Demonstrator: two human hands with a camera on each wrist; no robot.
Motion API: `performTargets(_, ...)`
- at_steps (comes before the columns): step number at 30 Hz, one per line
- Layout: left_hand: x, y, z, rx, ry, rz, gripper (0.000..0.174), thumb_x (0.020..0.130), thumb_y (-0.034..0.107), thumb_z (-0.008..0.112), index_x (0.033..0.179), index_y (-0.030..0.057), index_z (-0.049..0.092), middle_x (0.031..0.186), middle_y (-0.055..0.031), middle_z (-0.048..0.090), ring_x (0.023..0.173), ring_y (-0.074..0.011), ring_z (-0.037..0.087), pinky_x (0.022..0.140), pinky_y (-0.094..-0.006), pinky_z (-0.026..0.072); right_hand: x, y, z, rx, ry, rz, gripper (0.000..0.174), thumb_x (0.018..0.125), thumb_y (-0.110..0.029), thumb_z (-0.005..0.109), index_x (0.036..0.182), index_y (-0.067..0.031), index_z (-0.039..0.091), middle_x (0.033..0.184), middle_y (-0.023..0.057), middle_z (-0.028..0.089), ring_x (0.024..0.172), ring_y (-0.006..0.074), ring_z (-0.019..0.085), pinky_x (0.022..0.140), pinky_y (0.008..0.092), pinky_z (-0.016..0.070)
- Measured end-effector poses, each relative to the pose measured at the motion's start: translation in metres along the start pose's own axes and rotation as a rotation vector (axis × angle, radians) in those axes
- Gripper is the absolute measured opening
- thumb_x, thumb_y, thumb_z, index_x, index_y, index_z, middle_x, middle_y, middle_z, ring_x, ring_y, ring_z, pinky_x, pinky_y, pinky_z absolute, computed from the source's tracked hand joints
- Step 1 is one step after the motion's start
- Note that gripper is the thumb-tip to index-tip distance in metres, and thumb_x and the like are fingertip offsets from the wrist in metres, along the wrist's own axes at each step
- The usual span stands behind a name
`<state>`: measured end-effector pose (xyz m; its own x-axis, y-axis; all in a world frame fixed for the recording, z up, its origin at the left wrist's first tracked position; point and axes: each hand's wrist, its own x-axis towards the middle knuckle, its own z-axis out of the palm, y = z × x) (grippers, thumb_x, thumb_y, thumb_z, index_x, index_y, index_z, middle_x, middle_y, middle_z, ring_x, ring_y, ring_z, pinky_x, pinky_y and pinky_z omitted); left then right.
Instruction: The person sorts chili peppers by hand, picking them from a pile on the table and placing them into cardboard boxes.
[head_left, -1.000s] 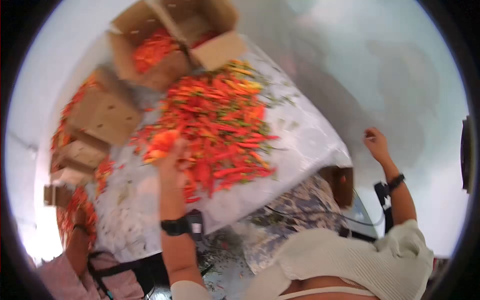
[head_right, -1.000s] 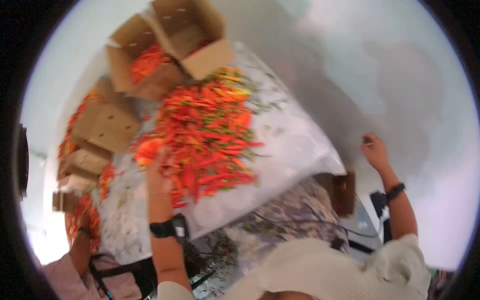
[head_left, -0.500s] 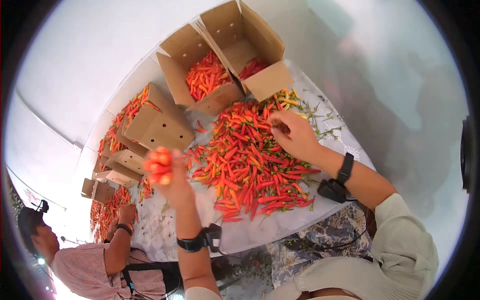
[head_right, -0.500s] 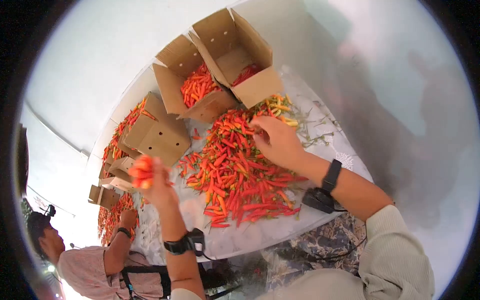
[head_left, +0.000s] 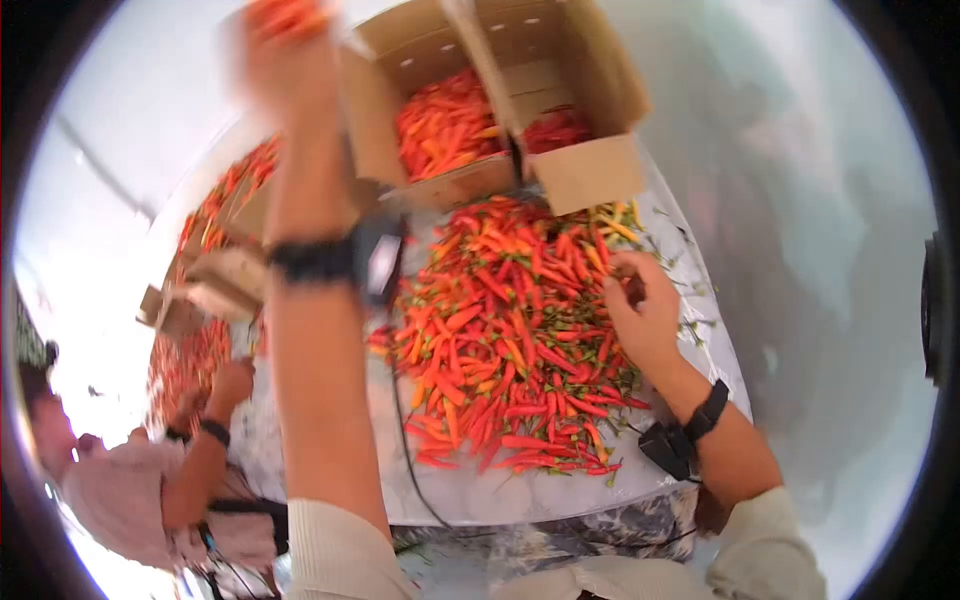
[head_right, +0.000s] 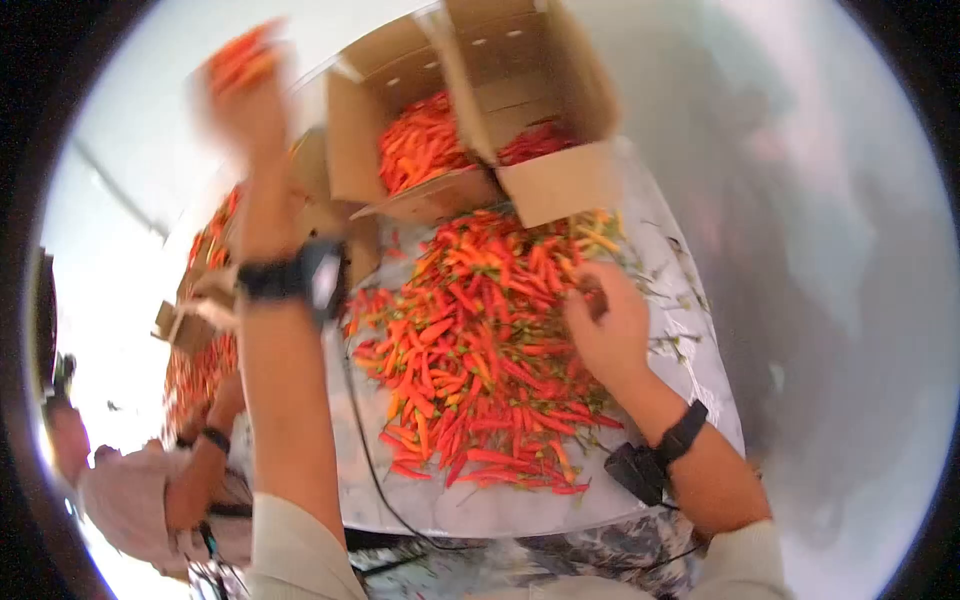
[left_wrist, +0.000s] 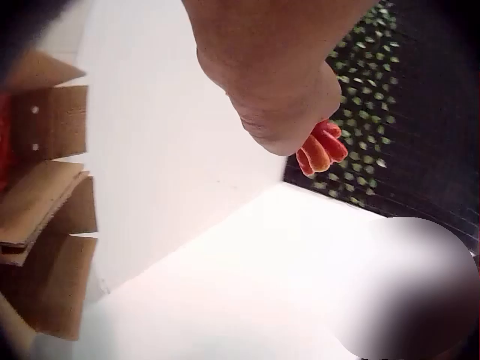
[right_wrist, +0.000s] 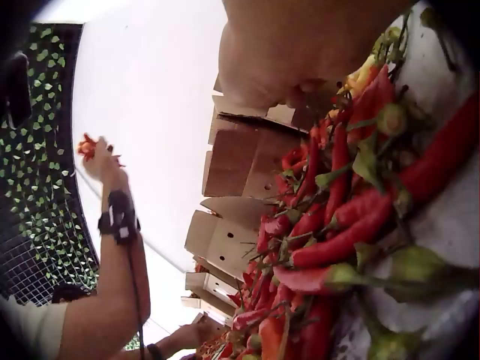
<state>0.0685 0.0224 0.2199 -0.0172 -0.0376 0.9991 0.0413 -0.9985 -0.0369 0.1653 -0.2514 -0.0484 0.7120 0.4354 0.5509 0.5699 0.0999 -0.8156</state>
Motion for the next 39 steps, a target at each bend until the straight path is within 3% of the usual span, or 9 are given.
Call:
performTargets(2, -0.025, -0.03, 0.035, 0.679, -0.735, -0.233, 0.068, 0.066, 0.043, 0.074, 0.112, -0.0021, 0.053, 0.105, -0.0235, 0.061, 0.101, -0.0339, 0.059, 0.091, -0.0391, 0.0448, 0.001, -0.003, 0.002, -0.011, -0.029, -0.025, 0.021, 0.076, -0.004, 0.062, 0.096, -0.0056, 0.058, 0.08, 0.0057, 0.059, 0.06, 0.0121, 0.054, 0.055, 0.0257, 0.043)
performTargets(4, -0.059, -0.04, 0.05, 0.502, -0.841, -0.215, 0.074, 0.063, 0.047, 0.076, 0.115, -0.0009, 0.055, 0.111, -0.0206, 0.061, 0.107, -0.0342, 0.056, 0.095, -0.0396, 0.0416, 0.002, 0.0, -0.005, -0.001, 0.011, 0.022, 0.019, 0.077, -0.003, 0.06, 0.096, -0.0054, 0.058, 0.081, 0.0057, 0.059, 0.06, 0.0126, 0.054, 0.055, 0.0257, 0.0431)
performTargets(7, -0.079, -0.025, 0.027, 0.428, -0.672, -0.102, 0.046, 0.072, 0.031, 0.073, 0.103, 0.0004, 0.06, 0.097, -0.014, 0.065, 0.093, -0.0207, 0.062, 0.081, -0.0294, 0.0477, 0.001, -0.006, -0.005, 0.003, -0.009, 0.045, 0.018, 0.076, -0.002, 0.06, 0.094, -0.0055, 0.057, 0.079, 0.0056, 0.059, 0.059, 0.0137, 0.054, 0.055, 0.0258, 0.0432)
performTargets(10, -0.091, 0.016, -0.024, -0.111, -0.751, -0.63, 0.041, 0.075, 0.027, 0.073, 0.104, 0.0008, 0.061, 0.098, -0.0105, 0.065, 0.092, -0.0177, 0.062, 0.081, -0.0287, 0.0474, -0.002, -0.007, -0.003, -0.045, -0.064, -0.023, 0.013, 0.078, -0.005, 0.06, 0.091, -0.005, 0.058, 0.077, 0.0067, 0.059, 0.058, 0.015, 0.054, 0.055, 0.0274, 0.0439)
performTargets(16, -0.165, 0.068, -0.119, -0.231, -0.826, -1.034, 0.029, 0.081, 0.02, 0.069, 0.102, 0.002, 0.061, 0.093, -0.0043, 0.064, 0.085, -0.0113, 0.059, 0.077, -0.0259, 0.0464, -0.009, -0.017, -0.002, 0.055, -0.222, 0.08, 0.015, 0.077, -0.015, 0.064, 0.088, -0.0056, 0.06, 0.077, 0.0083, 0.059, 0.062, 0.0197, 0.058, 0.056, 0.0287, 0.0456)
performTargets(21, -0.216, 0.096, -0.141, -0.517, -0.589, -1.331, 0.016, 0.087, 0.015, 0.061, 0.1, 0.0047, 0.059, 0.085, -0.0023, 0.063, 0.068, -0.0062, 0.056, 0.056, -0.0177, 0.0426, -0.025, -0.034, 0.001, -0.217, -0.483, -0.187, 0.023, 0.072, -0.025, 0.071, 0.076, -0.0044, 0.061, 0.075, 0.0094, 0.054, 0.075, 0.026, 0.057, 0.066, 0.0372, 0.0458)
performTargets(27, -0.233, 0.132, -0.132, -0.817, -0.664, -1.433, 0.017, 0.088, 0.017, 0.061, 0.097, 0.0033, 0.059, 0.075, -0.0044, 0.063, 0.049, -0.0059, 0.052, 0.04, -0.0169, 0.0365, -0.034, -0.038, 0.009, -0.408, -0.522, -0.251, 0.024, 0.07, -0.023, 0.072, 0.078, -0.004, 0.061, 0.078, 0.0108, 0.053, 0.08, 0.0286, 0.055, 0.071, 0.0385, 0.0446)
performTargets(34, -0.238, 0.149, -0.131, -0.832, -0.763, -1.411, 0.024, 0.085, 0.016, 0.065, 0.103, 0.0012, 0.059, 0.078, -0.003, 0.062, 0.059, -0.0052, 0.055, 0.043, -0.0166, 0.0399, -0.034, -0.046, 0.02, 0.214, -0.475, 0.169, 0.02, 0.082, -0.018, 0.068, 0.085, -0.0004, 0.06, 0.075, 0.0055, 0.062, 0.067, 0.0096, 0.058, 0.062, 0.0257, 0.0471)
performTargets(39, -0.243, 0.151, -0.132, -0.915, -0.656, -1.368, 0.029, 0.084, 0.014, 0.067, 0.108, 0.0002, 0.059, 0.08, -0.0028, 0.061, 0.062, -0.0069, 0.053, 0.05, -0.0195, 0.043, -0.038, -0.063, 0.035, 0.313, -0.558, 0.176, 0.019, 0.08, -0.018, 0.07, 0.085, -0.0006, 0.062, 0.073, 0.0025, 0.062, 0.066, 0.0072, 0.056, 0.06, 0.0237, 0.0458)
